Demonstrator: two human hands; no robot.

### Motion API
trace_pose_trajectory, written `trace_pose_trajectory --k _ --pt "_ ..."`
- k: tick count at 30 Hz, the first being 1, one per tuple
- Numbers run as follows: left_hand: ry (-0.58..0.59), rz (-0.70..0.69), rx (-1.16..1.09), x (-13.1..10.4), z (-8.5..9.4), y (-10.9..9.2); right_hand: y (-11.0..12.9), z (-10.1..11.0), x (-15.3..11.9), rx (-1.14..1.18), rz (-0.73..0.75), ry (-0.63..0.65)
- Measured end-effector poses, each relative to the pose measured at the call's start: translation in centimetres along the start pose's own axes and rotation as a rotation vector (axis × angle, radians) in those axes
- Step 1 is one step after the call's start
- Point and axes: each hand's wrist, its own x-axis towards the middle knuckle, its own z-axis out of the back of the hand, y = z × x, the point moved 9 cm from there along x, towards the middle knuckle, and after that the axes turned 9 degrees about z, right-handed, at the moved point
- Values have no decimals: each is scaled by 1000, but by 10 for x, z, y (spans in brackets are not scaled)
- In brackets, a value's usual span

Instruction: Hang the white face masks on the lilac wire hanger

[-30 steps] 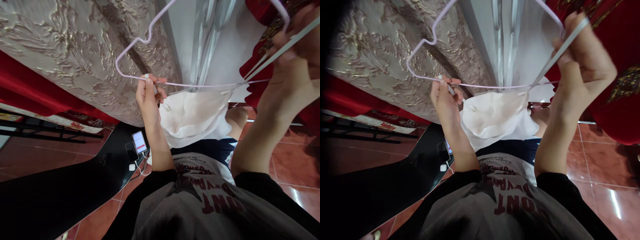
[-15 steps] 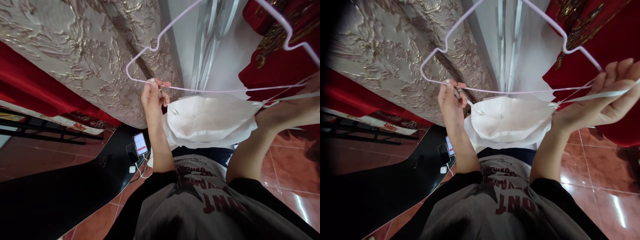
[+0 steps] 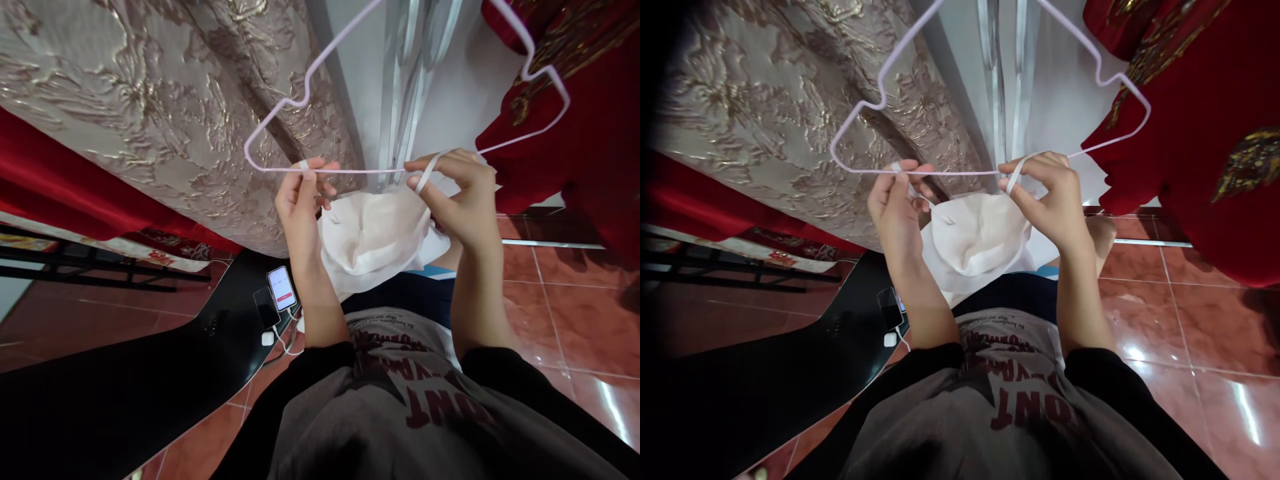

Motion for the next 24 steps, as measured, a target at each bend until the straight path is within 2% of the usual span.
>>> trace_pose_trajectory --k 3,7,9,10,12,14,16,20,22,24 --pt "-99 -89 74 1 25 -13 -4 7 -6 -9 19 -94" --pt "-322 -359 148 -3 65 -49 -5 13 -12 -20 22 -136" --pt "-340 -470 114 -2 73 -65 -5 15 -13 -37 19 -139" --pt "-305 -505 101 1 72 -73 -5 15 -12 -43 23 -141" --pt "-155 -530 126 15 57 -86 -2 14 -12 -47 42 -138" --pt "25 -494 220 33 31 -93 0 11 -13 -51 59 -131" --pt "156 -422 353 49 4 -96 2 8 -16 -65 62 -142" --pt "266 -336 575 69 -32 -97 3 7 -20 -75 68 -173" --pt "282 -330 559 71 -35 -95 3 6 -21 -65 77 -162" --pt "214 -299 441 70 -23 -88 3 6 -21 -64 87 -151"
